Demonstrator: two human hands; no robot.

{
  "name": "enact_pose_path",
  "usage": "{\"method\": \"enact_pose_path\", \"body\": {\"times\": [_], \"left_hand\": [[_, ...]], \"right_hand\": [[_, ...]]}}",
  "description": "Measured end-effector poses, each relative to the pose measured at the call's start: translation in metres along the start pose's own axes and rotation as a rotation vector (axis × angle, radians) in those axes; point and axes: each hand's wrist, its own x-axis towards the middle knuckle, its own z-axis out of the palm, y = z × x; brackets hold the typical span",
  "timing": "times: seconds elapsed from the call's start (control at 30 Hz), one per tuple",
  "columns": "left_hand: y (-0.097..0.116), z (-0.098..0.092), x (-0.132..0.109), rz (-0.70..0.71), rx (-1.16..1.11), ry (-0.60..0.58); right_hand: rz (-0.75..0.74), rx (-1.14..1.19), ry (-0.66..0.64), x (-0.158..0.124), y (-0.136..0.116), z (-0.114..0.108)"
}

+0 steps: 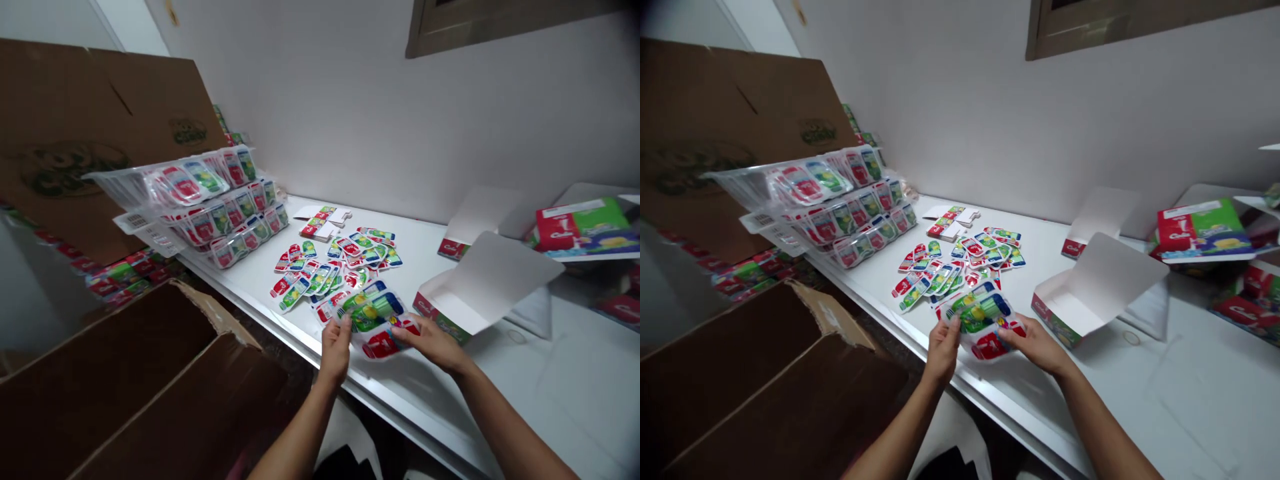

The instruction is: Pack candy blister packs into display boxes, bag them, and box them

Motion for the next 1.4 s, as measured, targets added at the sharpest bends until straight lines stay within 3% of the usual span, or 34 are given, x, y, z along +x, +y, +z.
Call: {"method": "enact_pose_path", "body": {"times": [0.07, 0.13, 0.23, 0.33, 0.4, 0.5, 0.63, 0.7, 0.8, 0.9, 0.97, 1.07, 1.2, 1.33, 1.4], "left_hand": [[-0.011, 0.001, -0.004, -0.036, 0.087, -0.049], [-0.012, -0.002, -0.003, 0.034, 0.277, -0.079], [-0.003, -0.005, 0.004, 0.157, 0.514, -0.226], [0.001, -0.006, 0.007, 0.019, 0.481, -0.386], [-0.003, -0.007, 0.002, -0.069, 0.410, -0.387], [-0.011, -0.013, -0.012, -0.088, 0.347, -0.365], [-0.008, -0.025, -0.032, -0.149, 0.265, -0.239], [0.000, -0.031, -0.037, -0.111, 0.300, -0.223], [0.013, -0.038, -0.043, -0.038, 0.404, -0.303], [0.017, -0.042, -0.046, -0.005, 0.472, -0.368], [0.014, -0.043, -0.048, -0.012, 0.471, -0.349], [0.007, -0.043, -0.047, -0.022, 0.449, -0.266], [0.000, -0.038, -0.036, 0.196, 0.511, -0.223], [-0.008, -0.029, -0.025, 0.288, 0.547, -0.224], [-0.013, -0.023, -0.023, 0.253, 0.471, -0.284]], "right_hand": [[0.004, 0.017, -0.007, -0.011, 0.003, -0.005], [-0.026, -0.150, 0.044, -0.020, 0.005, -0.010], [-0.073, -0.457, -0.019, -0.027, 0.001, -0.014], [-0.133, -0.607, -0.089, -0.026, -0.005, -0.010], [-0.156, -0.648, -0.088, -0.023, -0.006, -0.003], [-0.144, -0.634, -0.101, -0.015, -0.006, 0.002], [-0.140, -0.476, -0.322, 0.017, -0.002, -0.002], [-0.216, -0.581, -0.252, 0.046, 0.004, 0.002], [-0.374, -0.873, -0.081, 0.095, 0.017, 0.026], [-0.438, -0.926, -0.126, 0.129, 0.030, 0.051], [-0.446, -0.918, -0.133, 0.135, 0.037, 0.054], [-0.416, -0.880, -0.067, 0.119, 0.047, 0.039], [-0.327, -0.669, 0.042, 0.066, 0.058, 0.011], [-0.191, -0.159, -0.061, 0.018, 0.057, 0.003], [-0.146, -0.078, -0.101, 0.002, 0.055, 0.002]]}}
